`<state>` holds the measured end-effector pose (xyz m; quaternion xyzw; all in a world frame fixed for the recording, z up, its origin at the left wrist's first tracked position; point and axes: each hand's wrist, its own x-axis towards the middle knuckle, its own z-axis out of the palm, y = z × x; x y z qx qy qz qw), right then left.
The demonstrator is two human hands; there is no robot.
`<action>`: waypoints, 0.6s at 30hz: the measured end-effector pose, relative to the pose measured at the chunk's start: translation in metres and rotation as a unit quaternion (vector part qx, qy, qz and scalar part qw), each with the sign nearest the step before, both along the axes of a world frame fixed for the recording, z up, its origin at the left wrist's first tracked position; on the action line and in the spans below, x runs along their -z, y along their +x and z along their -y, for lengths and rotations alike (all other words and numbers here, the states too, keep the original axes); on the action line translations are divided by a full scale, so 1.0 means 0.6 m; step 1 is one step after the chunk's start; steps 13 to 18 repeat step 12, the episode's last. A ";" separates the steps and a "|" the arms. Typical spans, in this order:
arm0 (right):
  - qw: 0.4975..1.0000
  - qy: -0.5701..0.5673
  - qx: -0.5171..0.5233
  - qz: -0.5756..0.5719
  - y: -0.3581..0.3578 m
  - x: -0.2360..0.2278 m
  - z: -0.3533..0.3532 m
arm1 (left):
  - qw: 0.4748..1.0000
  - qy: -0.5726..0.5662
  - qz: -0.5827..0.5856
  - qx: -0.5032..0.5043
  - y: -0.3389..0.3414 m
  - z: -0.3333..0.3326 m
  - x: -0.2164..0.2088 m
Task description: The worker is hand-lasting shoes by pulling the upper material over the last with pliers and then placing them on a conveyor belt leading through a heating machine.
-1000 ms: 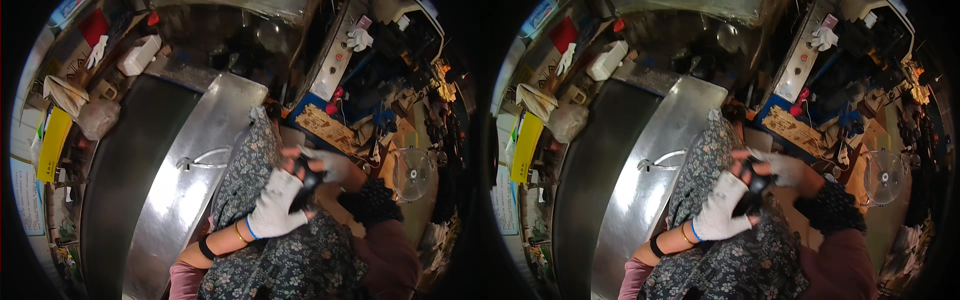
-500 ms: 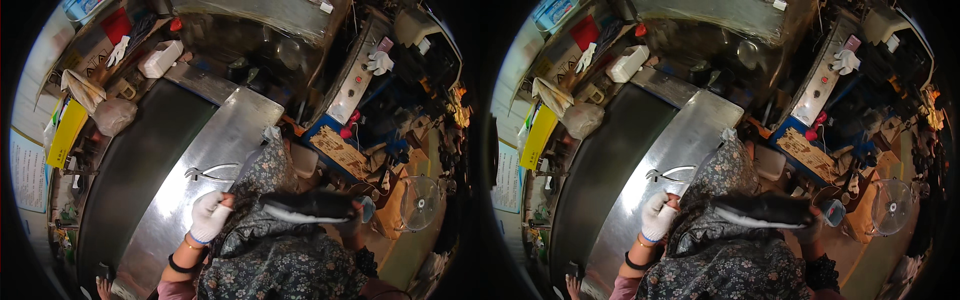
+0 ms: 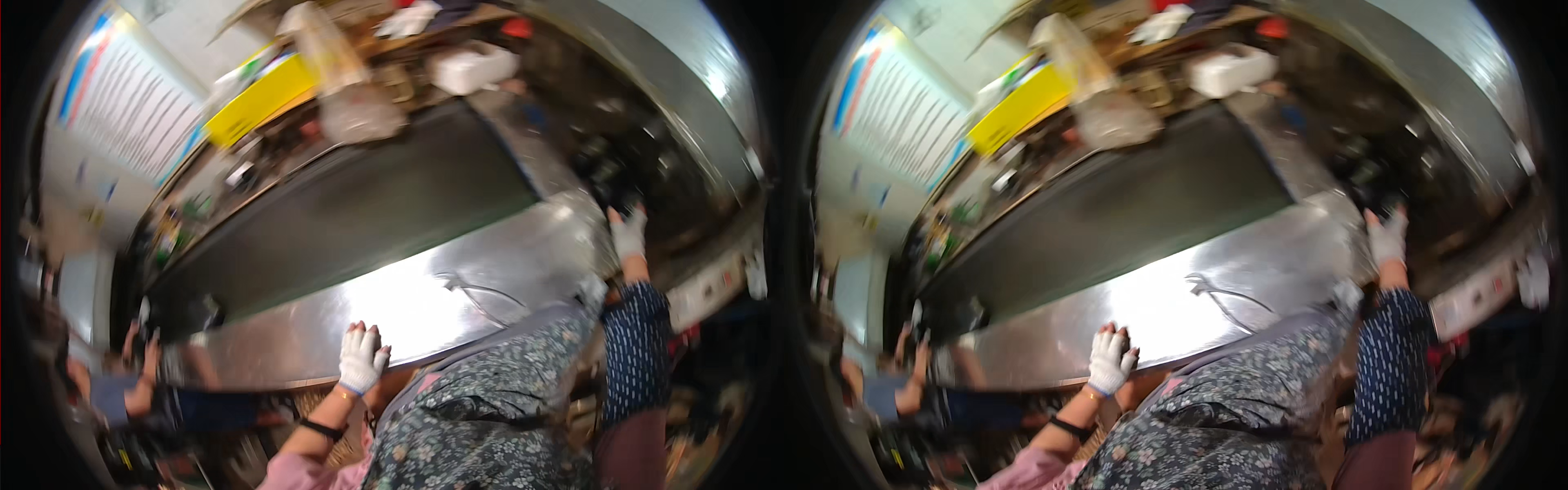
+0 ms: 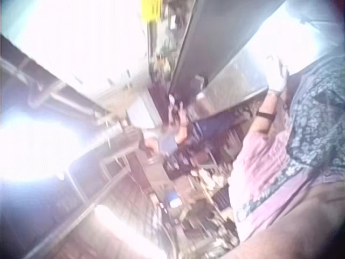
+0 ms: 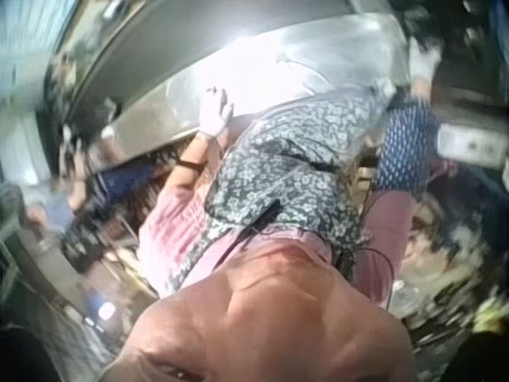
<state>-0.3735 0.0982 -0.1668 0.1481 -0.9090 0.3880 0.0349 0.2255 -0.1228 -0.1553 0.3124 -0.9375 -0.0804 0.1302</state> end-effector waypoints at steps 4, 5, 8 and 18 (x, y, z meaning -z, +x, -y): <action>0.997 0.032 -0.062 0.031 0.110 -0.064 0.009 | 0.993 0.032 -0.019 0.115 -0.056 0.031 0.007; 0.988 0.035 -0.139 0.066 0.183 -0.117 0.010 | 0.990 0.023 0.030 0.139 -0.058 0.051 0.008; 0.973 0.031 -0.168 0.157 0.351 -0.135 -0.158 | 0.959 -0.039 0.085 0.268 -0.118 0.053 -0.007; 0.948 0.166 -0.098 0.254 0.604 -0.130 -0.368 | 0.945 -0.051 -0.043 0.321 -0.173 0.029 0.071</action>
